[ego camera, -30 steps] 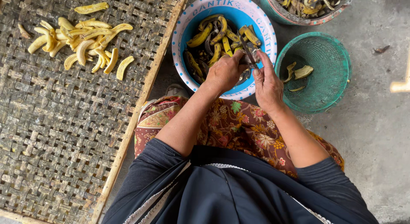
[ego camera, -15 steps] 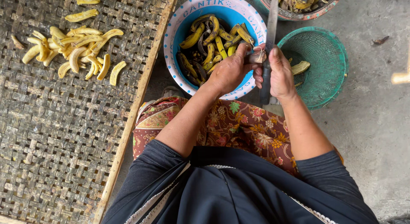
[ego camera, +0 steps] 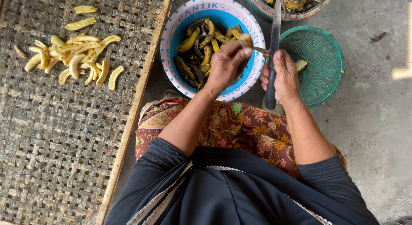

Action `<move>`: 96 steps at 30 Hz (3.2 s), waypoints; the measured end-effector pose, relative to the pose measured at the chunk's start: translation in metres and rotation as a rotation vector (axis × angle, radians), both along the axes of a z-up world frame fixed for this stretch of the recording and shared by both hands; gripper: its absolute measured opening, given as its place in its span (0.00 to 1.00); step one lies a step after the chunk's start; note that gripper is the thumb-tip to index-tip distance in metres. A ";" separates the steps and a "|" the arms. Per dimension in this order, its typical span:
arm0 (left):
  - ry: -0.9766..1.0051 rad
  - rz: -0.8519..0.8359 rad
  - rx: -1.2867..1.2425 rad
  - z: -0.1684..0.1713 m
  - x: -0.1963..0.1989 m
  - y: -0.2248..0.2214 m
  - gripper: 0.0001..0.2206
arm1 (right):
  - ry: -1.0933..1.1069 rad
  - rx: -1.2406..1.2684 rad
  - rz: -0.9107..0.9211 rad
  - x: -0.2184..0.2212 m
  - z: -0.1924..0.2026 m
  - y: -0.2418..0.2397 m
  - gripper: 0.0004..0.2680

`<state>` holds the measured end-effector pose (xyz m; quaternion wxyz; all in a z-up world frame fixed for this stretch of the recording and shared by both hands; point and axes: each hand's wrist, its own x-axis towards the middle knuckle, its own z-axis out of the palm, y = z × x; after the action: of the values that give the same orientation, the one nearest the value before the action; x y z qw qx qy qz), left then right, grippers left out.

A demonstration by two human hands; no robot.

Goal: The person peels bananas by hand and slices the fruit into small pieces using a knife, placing the sliced pieces onto a large woven tray and discarding the peels into a blue plastic bowl.

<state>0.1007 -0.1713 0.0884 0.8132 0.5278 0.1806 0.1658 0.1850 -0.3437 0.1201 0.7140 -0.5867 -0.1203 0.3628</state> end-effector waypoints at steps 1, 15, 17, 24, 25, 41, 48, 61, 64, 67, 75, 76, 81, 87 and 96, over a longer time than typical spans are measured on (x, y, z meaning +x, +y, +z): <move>0.054 0.019 -0.204 -0.003 0.002 0.000 0.15 | -0.011 -0.003 -0.011 0.000 -0.001 -0.005 0.12; -0.189 0.136 -0.592 -0.007 0.022 0.019 0.15 | -0.708 -0.643 -0.305 0.080 -0.010 -0.099 0.11; -0.192 0.050 -0.529 -0.013 0.026 0.002 0.15 | -0.395 -0.474 -0.278 0.065 -0.006 -0.083 0.09; -0.153 -0.159 -0.618 -0.014 0.024 -0.025 0.15 | -0.673 -0.243 -0.028 -0.004 -0.008 -0.010 0.06; -0.176 -0.224 -0.631 -0.014 0.023 -0.026 0.14 | -0.664 -0.205 -0.003 -0.004 -0.006 -0.009 0.06; -0.030 -0.387 -0.558 -0.002 0.010 -0.018 0.10 | -0.935 -0.176 0.033 0.003 -0.020 -0.012 0.03; 0.002 -0.201 -0.190 -0.013 0.019 -0.022 0.12 | -1.000 -0.338 -0.046 0.010 -0.026 -0.018 0.02; -0.093 -0.127 -0.317 -0.009 0.025 -0.013 0.17 | -0.922 -0.492 -0.033 0.004 -0.002 -0.023 0.12; -0.108 0.021 -0.396 -0.017 0.031 -0.024 0.18 | -1.080 -0.534 -0.020 -0.014 -0.001 -0.016 0.18; -0.183 -0.019 -0.461 -0.026 0.029 -0.030 0.15 | -1.448 -0.529 -0.077 -0.017 -0.009 -0.011 0.16; -0.143 -0.113 -0.270 -0.025 0.029 -0.035 0.12 | -0.469 -0.296 -0.033 -0.010 -0.031 -0.005 0.18; -0.150 -0.148 -0.236 -0.021 0.027 -0.036 0.13 | -0.413 -0.262 -0.002 -0.007 -0.029 -0.008 0.17; -0.039 -0.232 0.210 -0.007 0.021 -0.036 0.16 | -0.200 -0.084 0.050 0.006 -0.008 -0.015 0.18; 0.023 -0.141 0.934 -0.036 0.022 -0.059 0.20 | -0.446 -0.135 0.017 0.002 -0.007 -0.008 0.19; -0.011 -0.029 1.399 -0.059 0.024 -0.031 0.36 | -0.746 -0.793 -0.024 0.078 -0.043 -0.063 0.11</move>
<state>0.1250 -0.2027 0.0289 0.2856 0.9289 0.0205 0.2351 0.2628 -0.4064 0.0770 0.3509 -0.9013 -0.2126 0.1392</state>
